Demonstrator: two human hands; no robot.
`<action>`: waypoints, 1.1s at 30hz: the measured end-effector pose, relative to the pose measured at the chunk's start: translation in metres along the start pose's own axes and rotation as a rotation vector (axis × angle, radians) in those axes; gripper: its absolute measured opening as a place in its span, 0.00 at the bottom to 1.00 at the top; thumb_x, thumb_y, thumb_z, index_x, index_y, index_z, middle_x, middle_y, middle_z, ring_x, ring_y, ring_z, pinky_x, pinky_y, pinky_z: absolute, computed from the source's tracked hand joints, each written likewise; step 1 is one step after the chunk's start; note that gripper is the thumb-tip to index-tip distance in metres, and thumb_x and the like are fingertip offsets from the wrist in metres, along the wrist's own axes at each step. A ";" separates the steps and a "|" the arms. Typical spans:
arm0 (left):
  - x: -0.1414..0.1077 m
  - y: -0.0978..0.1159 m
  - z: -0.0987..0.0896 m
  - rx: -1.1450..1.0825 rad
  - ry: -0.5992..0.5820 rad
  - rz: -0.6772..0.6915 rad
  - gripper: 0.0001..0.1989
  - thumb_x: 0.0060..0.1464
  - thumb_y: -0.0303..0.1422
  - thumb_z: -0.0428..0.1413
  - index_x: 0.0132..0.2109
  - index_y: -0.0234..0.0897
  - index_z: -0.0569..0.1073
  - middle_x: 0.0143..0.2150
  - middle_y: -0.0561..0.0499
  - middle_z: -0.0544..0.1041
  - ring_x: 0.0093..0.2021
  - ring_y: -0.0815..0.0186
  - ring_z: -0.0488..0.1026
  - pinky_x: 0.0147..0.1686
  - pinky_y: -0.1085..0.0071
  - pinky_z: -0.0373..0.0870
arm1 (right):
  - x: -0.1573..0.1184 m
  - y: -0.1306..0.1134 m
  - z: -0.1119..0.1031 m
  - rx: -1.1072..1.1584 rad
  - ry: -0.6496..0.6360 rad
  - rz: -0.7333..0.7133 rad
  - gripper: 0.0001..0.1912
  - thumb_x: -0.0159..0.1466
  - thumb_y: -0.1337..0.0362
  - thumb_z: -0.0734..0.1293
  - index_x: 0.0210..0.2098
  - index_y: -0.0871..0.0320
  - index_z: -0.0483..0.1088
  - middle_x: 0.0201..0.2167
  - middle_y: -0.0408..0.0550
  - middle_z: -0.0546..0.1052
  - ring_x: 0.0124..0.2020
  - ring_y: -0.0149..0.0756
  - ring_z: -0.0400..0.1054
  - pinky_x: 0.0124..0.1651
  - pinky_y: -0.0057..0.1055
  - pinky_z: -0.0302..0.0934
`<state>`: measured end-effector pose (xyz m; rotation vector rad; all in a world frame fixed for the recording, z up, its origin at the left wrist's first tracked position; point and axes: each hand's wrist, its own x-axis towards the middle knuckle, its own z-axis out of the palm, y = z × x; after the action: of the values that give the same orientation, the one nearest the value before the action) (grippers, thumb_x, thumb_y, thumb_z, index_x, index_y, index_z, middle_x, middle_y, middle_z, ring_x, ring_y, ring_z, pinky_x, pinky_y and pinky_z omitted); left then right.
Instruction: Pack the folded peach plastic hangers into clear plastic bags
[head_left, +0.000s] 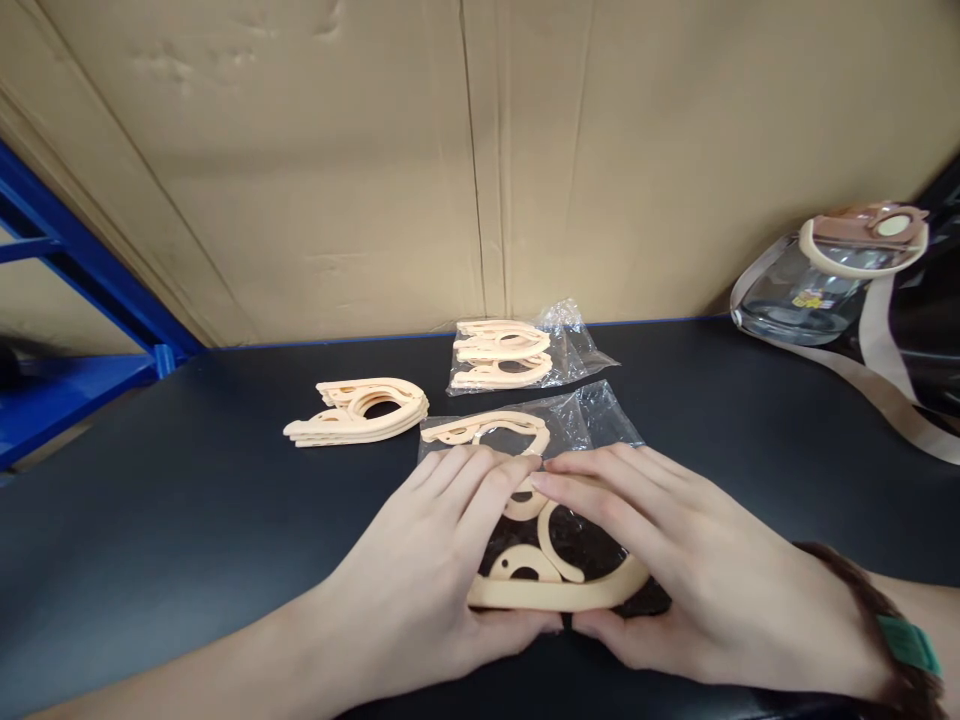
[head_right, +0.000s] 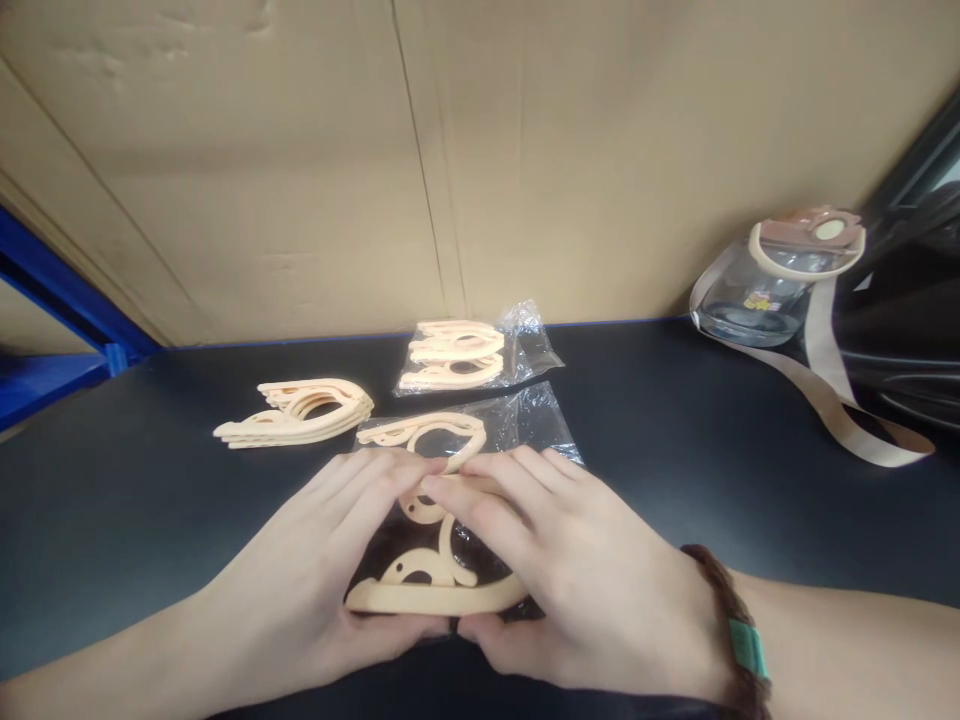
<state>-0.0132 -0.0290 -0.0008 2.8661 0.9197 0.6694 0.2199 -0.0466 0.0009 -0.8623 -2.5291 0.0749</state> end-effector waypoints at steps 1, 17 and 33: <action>0.001 -0.002 -0.001 -0.002 -0.007 0.005 0.37 0.52 0.46 0.61 0.61 0.37 0.55 0.55 0.41 0.71 0.53 0.52 0.69 0.51 0.55 0.69 | 0.001 0.002 -0.001 -0.014 0.009 -0.001 0.35 0.58 0.61 0.69 0.63 0.59 0.58 0.58 0.54 0.70 0.57 0.44 0.64 0.56 0.40 0.63; -0.013 -0.048 -0.045 -0.076 -0.630 -0.238 0.49 0.48 0.57 0.59 0.71 0.56 0.43 0.74 0.51 0.38 0.71 0.43 0.37 0.63 0.42 0.54 | -0.015 0.096 -0.067 -0.319 -0.101 0.068 0.54 0.54 0.56 0.71 0.72 0.50 0.37 0.54 0.54 0.73 0.45 0.54 0.71 0.43 0.45 0.68; -0.010 -0.050 -0.045 -0.128 -0.624 -0.254 0.50 0.47 0.57 0.60 0.71 0.54 0.45 0.74 0.50 0.38 0.71 0.43 0.36 0.63 0.42 0.55 | -0.006 0.055 -0.046 -0.131 -0.235 0.022 0.51 0.53 0.60 0.72 0.70 0.51 0.47 0.50 0.51 0.75 0.48 0.50 0.70 0.47 0.47 0.69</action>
<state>-0.0667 0.0030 0.0268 2.5171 1.0436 -0.1805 0.2756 -0.0108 0.0289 -0.9831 -2.7693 0.0184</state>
